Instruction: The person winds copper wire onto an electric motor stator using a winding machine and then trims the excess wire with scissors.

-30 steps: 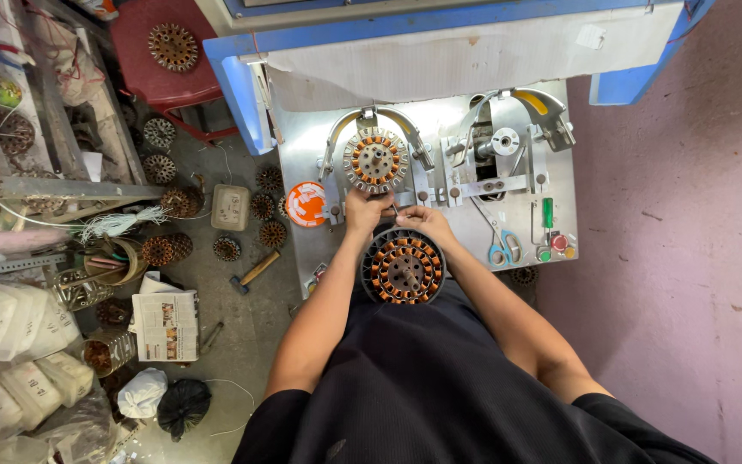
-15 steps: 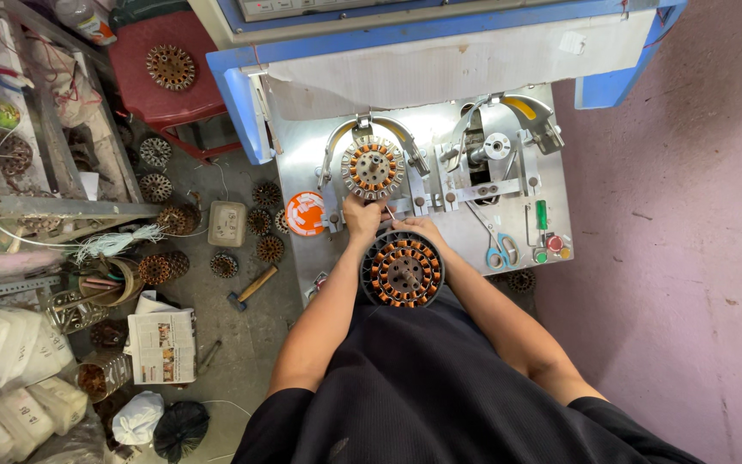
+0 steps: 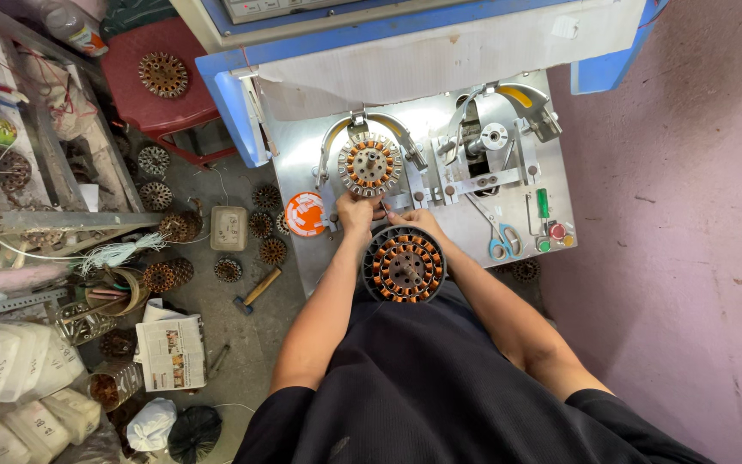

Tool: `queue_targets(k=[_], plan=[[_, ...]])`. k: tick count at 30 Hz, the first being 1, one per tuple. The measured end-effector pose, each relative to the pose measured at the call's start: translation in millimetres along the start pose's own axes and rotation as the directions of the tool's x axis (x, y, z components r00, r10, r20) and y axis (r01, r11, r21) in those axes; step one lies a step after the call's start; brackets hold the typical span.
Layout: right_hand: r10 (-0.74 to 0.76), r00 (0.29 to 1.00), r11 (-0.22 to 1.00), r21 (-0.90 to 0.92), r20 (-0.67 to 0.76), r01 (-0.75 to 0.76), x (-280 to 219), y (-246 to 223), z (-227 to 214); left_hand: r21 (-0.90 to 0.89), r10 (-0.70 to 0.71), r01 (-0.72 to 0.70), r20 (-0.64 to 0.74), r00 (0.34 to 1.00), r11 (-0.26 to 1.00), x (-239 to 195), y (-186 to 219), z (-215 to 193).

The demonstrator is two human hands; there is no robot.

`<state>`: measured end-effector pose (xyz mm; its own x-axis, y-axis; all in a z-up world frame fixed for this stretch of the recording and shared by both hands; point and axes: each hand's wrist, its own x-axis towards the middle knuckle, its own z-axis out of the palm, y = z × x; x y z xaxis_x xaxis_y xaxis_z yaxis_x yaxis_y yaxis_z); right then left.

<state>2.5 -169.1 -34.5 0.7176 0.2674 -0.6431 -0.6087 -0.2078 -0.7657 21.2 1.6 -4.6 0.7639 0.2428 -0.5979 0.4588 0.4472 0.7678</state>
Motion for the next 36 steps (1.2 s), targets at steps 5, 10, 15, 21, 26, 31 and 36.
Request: queue_targets(k=[5,10,15,21,26,31,36], plan=[[-0.106,0.991,0.993,-0.068,-0.079,0.101,-8.2,-6.0,1.9,-0.024,-0.077,0.078,0.015,0.997,0.997,8.3,-0.5,0.5],[0.064,0.997,0.998,-0.013,-0.031,-0.064,-3.2,-11.7,0.0,-0.079,-0.062,0.064,0.032,0.998,0.995,11.0,-2.4,0.2],[-0.003,1.000,0.990,0.144,-0.006,0.004,-5.5,-8.6,3.2,-0.080,-0.049,0.049,0.001,0.999,0.996,10.3,-9.2,3.2],[-0.208,0.961,0.947,-0.285,-0.184,0.150,-16.9,-21.7,7.8,-0.176,0.027,-0.028,-0.009,1.000,0.984,10.5,-9.0,8.1],[-0.129,0.988,0.989,-0.085,-0.085,0.122,-15.0,-16.8,-2.1,-0.190,-0.009,0.005,-0.020,1.000,0.982,12.1,-10.1,8.9],[0.045,0.999,0.995,0.086,-0.028,-0.042,-5.7,-8.3,-1.0,-0.172,-0.036,0.029,-0.038,0.999,0.985,12.0,-6.6,9.2],[0.125,0.992,0.970,0.207,0.019,-0.126,-5.3,-15.8,-0.5,-0.165,-0.089,0.074,-0.084,0.992,0.984,8.8,3.3,10.9]])
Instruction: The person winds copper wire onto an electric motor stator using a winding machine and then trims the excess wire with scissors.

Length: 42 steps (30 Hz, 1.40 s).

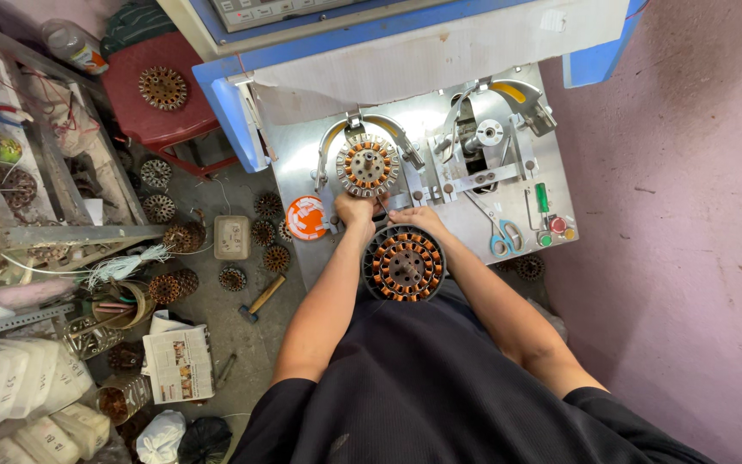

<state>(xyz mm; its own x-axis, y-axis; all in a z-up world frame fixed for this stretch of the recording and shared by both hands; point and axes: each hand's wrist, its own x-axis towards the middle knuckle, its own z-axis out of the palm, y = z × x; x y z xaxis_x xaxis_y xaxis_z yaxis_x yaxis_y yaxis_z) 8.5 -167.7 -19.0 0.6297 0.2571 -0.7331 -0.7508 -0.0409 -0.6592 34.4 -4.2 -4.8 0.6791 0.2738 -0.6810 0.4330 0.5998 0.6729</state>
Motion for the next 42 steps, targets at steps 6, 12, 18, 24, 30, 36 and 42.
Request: queue_targets(k=[6,12,18,24,30,36,42], plan=[[0.046,0.999,0.999,0.022,-0.009,-0.046,-2.3,-5.0,4.7,-0.014,0.013,-0.014,-0.027,1.000,1.000,3.3,-2.7,2.5],[-0.354,0.929,0.835,-0.484,-0.110,0.261,-11.1,-8.2,13.2,-0.002,0.033,-0.033,-0.025,0.999,0.999,8.3,-9.1,-0.4],[-0.496,0.863,0.655,-0.693,-0.095,0.300,-23.5,-25.7,18.4,-0.041,0.048,-0.045,0.054,0.997,0.998,14.4,-16.3,-7.6],[-0.424,0.905,0.711,-0.623,-0.012,0.325,-24.0,-35.2,7.0,-0.021,0.055,-0.053,0.094,0.994,0.998,20.4,-20.0,-9.5],[-0.395,0.918,0.736,-0.609,-0.033,0.295,-42.7,-17.5,-24.4,0.489,0.446,-0.497,0.227,0.866,0.717,-19.5,7.0,-32.8],[-0.269,0.941,0.824,-0.554,-0.206,0.114,-88.5,14.9,-69.6,0.580,0.528,-0.612,0.333,0.781,0.538,-58.4,42.2,-33.3],[-0.302,0.900,0.845,-0.525,-0.315,0.100,-100.0,52.7,-101.3,0.628,0.558,-0.620,0.333,0.760,0.470,-61.5,48.9,-27.5]])
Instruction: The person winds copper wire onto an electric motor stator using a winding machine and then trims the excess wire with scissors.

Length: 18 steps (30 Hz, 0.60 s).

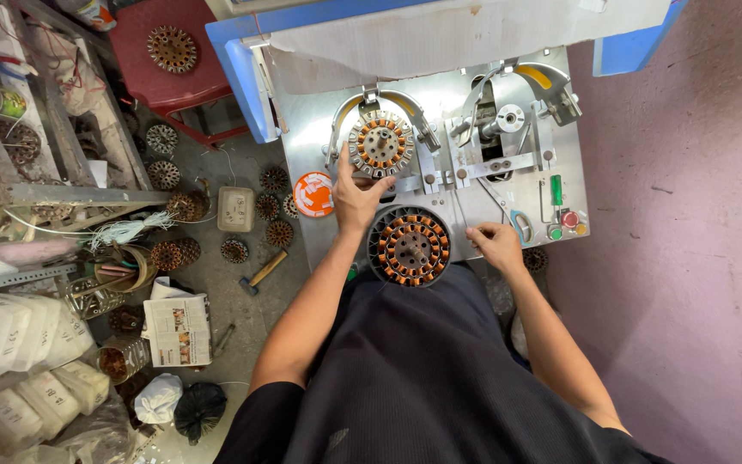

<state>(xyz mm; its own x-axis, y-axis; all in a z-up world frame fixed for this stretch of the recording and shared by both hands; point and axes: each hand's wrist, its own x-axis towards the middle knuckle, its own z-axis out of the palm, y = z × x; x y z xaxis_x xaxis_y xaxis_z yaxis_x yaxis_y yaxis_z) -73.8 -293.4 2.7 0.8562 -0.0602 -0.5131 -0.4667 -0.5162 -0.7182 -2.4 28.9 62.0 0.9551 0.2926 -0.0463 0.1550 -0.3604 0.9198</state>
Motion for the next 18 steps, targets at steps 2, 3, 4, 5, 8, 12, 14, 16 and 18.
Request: queue_targets(k=[2,3,4,5,8,12,14,16,18], plan=[[0.022,0.999,1.000,0.020,-0.037,-0.022,1.4,12.6,3.3,0.004,-0.001,0.001,-0.001,1.000,1.000,-0.6,-1.4,0.0],[0.046,0.998,0.998,0.038,-0.053,-0.044,1.9,17.2,5.2,0.013,-0.005,0.005,-0.001,1.000,1.000,-1.4,-2.0,0.0],[0.067,0.995,0.996,0.056,-0.069,-0.063,3.2,20.0,6.8,0.020,-0.009,0.009,-0.003,1.000,1.000,-1.7,-2.2,0.2],[0.071,0.995,0.995,0.081,-0.073,-0.065,3.9,21.6,8.4,0.015,-0.010,0.010,-0.003,1.000,1.000,-1.6,-2.0,0.9],[0.085,0.992,0.989,0.125,-0.090,-0.073,4.1,19.6,11.7,0.009,-0.002,0.002,-0.005,1.000,1.000,-1.7,-1.6,1.7],[0.098,0.990,0.989,0.117,-0.104,-0.086,1.7,14.0,15.3,0.048,-0.037,0.035,0.042,0.998,0.998,-1.2,-7.3,-2.2],[0.103,0.990,0.989,0.120,-0.096,-0.091,3.2,10.7,13.6,0.081,-0.031,0.025,0.078,0.996,0.996,-6.4,-12.1,-10.4],[0.122,0.990,0.986,0.119,-0.069,-0.113,4.7,9.3,11.3,0.127,0.020,-0.033,0.106,0.994,0.991,-27.1,-22.6,-28.7],[0.107,0.992,0.985,0.143,-0.066,-0.097,7.2,10.8,10.8,0.249,0.040,-0.059,0.079,0.996,0.967,-55.8,-36.1,-51.3]])
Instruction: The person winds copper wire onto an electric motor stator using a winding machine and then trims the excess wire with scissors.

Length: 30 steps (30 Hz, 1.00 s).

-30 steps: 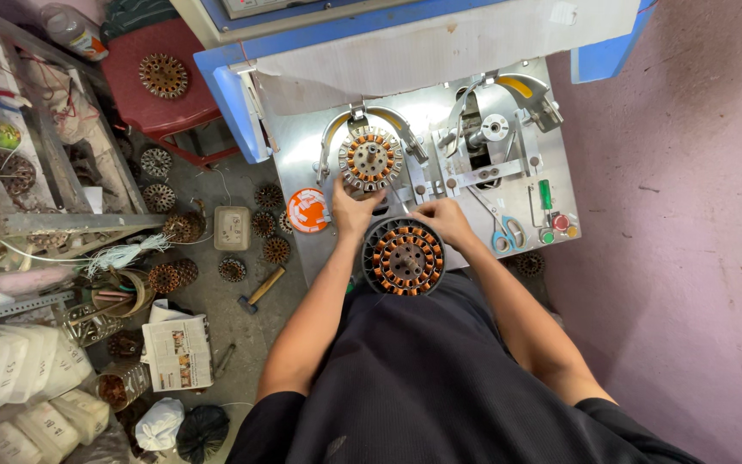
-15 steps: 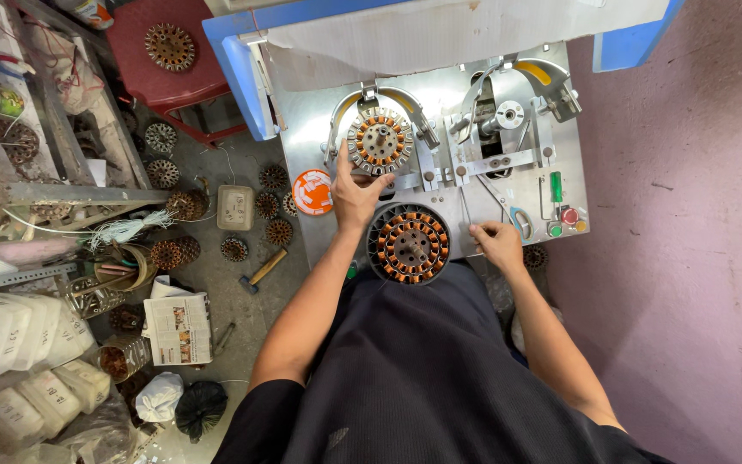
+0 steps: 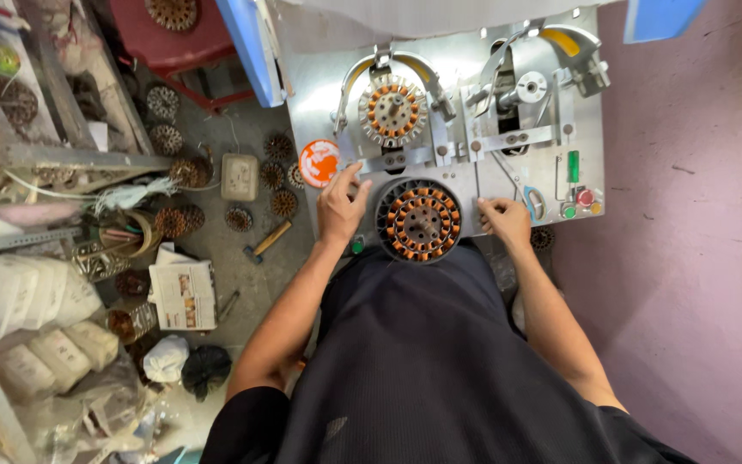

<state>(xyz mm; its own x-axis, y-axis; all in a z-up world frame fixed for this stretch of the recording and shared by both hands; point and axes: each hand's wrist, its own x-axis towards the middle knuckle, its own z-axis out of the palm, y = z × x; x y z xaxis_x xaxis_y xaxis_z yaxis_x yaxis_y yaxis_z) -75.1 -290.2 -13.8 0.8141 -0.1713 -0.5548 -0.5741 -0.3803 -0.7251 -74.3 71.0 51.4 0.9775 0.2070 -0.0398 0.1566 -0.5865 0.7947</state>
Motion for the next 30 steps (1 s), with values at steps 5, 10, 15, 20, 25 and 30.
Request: queue_targets(k=[5,10,15,20,25,30], plan=[[0.016,0.999,1.000,0.011,-0.033,-0.016,0.7,0.4,5.9,0.429,-0.146,0.076,0.133,0.980,0.900,-61.6,-37.0,-39.3],[0.019,0.997,1.000,-0.006,-0.069,-0.019,-0.2,-7.7,8.7,0.336,-0.180,0.082,0.271,0.945,0.938,-65.8,-52.6,-28.1],[0.051,0.998,0.998,-0.022,-0.044,-0.052,1.6,-21.3,6.5,0.299,0.113,-0.242,0.391,0.913,0.923,-55.2,-53.9,-35.2],[0.058,0.998,0.998,-0.011,-0.039,-0.058,-1.6,-24.5,6.1,0.289,0.003,-0.111,0.348,0.937,0.951,-55.3,-41.6,-38.4],[0.051,0.996,0.998,0.024,-0.075,-0.049,-4.0,-23.1,10.5,0.260,-0.156,0.068,0.336,0.929,0.963,-52.0,-40.9,-36.6],[0.060,0.995,0.998,0.017,-0.076,-0.059,-3.5,-21.5,9.3,0.239,-0.130,0.023,0.444,0.887,0.971,-44.2,-54.9,-41.4]])
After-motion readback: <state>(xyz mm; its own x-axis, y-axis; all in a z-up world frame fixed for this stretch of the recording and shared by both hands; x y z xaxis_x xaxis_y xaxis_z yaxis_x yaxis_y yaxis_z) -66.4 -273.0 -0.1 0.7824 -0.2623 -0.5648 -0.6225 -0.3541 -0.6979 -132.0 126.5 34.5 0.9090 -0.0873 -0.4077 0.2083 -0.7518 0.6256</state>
